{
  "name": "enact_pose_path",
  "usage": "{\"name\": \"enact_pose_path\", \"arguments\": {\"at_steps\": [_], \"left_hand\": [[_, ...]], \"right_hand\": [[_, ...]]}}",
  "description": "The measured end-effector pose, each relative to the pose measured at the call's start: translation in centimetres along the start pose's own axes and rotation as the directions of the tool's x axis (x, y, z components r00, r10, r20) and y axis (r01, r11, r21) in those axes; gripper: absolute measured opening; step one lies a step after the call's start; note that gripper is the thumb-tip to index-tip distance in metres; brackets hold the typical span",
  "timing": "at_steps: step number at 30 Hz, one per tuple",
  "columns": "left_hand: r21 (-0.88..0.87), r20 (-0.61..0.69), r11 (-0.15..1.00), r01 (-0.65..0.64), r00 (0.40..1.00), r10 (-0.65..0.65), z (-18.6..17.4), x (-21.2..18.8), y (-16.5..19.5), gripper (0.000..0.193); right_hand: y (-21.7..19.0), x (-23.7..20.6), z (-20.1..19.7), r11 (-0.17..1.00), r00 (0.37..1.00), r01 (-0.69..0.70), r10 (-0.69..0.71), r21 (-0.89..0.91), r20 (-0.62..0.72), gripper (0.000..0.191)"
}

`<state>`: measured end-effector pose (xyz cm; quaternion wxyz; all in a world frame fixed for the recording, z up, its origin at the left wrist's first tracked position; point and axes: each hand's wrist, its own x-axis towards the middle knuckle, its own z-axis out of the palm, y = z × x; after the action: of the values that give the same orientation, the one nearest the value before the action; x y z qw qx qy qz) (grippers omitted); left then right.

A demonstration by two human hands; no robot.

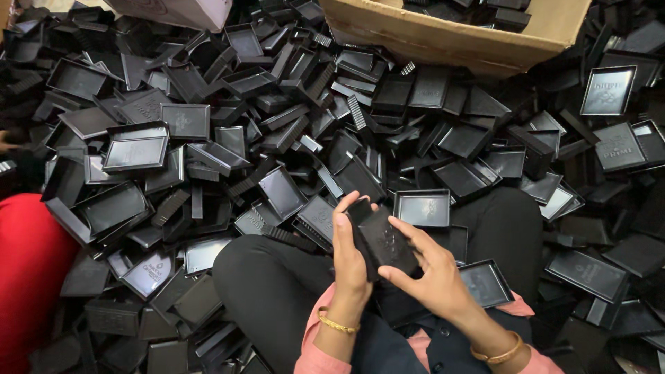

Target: The person sits cross-legged on the floor and repeatedly picks up small black plastic cases from a large pile. They open each case, briefly inspect the interior, and then place the case into a cardboard box nearby. The process is repeated continuously for the duration of the clip.

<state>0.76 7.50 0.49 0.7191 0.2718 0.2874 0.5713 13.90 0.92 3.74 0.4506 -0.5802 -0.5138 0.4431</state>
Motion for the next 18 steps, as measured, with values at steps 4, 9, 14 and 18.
{"name": "enact_pose_path", "arguments": {"at_steps": [4, 9, 14, 18], "left_hand": [[-0.093, -0.023, 0.99, 0.103, 0.994, -0.105, 0.5, -0.2, -0.1, 0.061], [-0.061, -0.001, 0.994, 0.086, 0.996, -0.086, 0.7, -0.5, -0.2, 0.059], [0.102, 0.01, 0.995, 0.006, 1.0, -0.007, 1.0, -1.1, -0.9, 0.059], [0.177, 0.052, 0.983, -0.049, 0.998, 0.04, 0.6, -0.9, -0.8, 0.059]], "right_hand": [[0.8, 0.2, 0.0, 0.982, 0.997, 0.074, -0.069, 0.174, -0.035, 0.074], [0.6, 0.4, -0.5, 1.0, 0.999, -0.005, 0.007, 0.026, -0.042, 0.073], [0.8, 0.3, -0.4, 0.994, 1.0, -0.005, 0.005, 0.106, -0.004, 0.068], [1.9, 0.3, -0.9, 0.986, 0.996, -0.079, 0.072, 0.147, 0.057, 0.066]]}}
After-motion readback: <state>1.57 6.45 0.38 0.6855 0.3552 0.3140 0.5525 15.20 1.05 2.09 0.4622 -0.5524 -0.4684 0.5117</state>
